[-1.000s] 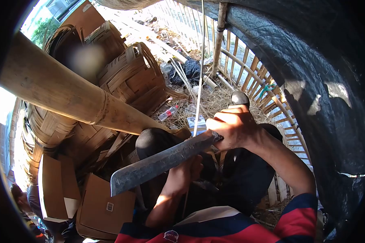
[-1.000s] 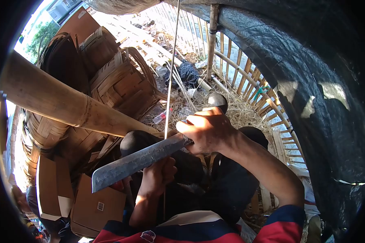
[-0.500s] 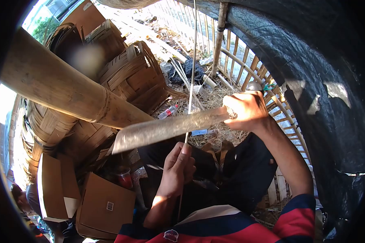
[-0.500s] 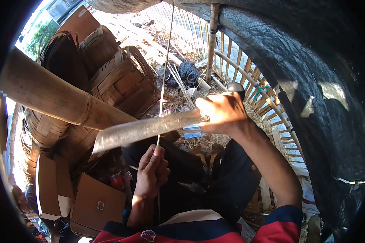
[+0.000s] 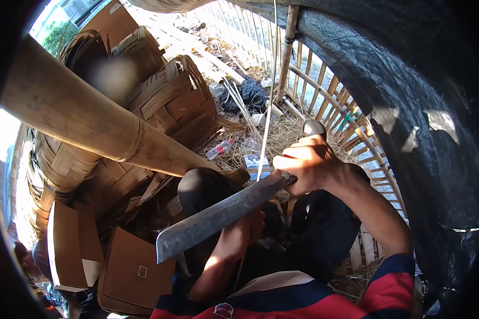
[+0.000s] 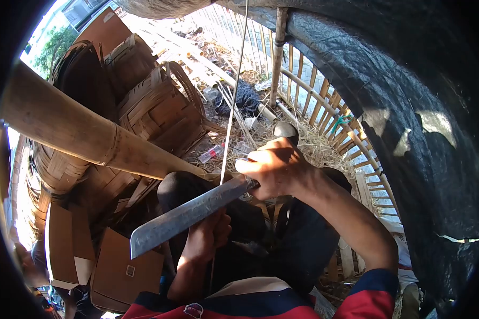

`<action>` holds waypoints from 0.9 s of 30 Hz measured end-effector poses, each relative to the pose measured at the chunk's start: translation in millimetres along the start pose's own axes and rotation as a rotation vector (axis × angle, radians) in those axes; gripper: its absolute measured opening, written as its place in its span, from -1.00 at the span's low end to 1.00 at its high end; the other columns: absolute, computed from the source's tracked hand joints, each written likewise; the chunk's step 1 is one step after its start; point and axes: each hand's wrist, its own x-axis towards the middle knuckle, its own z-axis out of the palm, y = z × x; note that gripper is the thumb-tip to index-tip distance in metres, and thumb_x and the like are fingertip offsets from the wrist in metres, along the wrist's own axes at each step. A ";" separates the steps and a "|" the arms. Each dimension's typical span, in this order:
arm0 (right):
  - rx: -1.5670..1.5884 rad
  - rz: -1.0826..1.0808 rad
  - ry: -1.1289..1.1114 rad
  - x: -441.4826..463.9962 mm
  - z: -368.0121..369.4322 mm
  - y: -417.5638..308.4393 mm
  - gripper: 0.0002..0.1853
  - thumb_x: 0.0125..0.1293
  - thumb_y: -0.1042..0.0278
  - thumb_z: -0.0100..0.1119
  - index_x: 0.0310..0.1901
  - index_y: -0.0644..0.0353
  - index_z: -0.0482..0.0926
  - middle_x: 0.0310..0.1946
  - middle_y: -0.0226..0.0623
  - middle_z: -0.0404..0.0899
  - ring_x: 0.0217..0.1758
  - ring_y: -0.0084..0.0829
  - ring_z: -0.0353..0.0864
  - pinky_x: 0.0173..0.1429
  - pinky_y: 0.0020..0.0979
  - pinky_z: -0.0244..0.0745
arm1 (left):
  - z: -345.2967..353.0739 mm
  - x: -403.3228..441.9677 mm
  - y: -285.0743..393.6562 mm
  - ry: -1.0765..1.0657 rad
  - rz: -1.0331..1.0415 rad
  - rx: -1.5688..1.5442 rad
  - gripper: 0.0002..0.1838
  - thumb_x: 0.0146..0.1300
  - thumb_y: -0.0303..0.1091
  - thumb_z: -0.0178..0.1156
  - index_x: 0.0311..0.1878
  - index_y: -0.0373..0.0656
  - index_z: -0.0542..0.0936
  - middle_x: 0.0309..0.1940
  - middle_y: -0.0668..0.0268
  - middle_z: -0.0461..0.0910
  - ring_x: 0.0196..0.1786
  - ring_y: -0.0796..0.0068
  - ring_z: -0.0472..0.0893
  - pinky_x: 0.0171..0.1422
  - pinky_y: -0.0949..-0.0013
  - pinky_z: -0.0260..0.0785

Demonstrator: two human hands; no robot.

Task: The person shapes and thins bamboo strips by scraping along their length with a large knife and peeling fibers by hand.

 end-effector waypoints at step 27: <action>-0.075 0.638 0.085 -21.7 -29.8 76.6 -0.77 0.00 0.12 0.28 -0.44 0.09 0.56 -0.69 -0.18 0.51 -0.60 -0.14 0.57 -0.46 -0.20 0.48 | -24.5 -42.4 5.7 0.029 -0.023 0.075 -0.74 0.50 -0.15 -0.06 -0.34 0.00 0.31 -0.72 0.62 0.03 -0.74 0.82 -0.01 -0.71 0.62 -0.23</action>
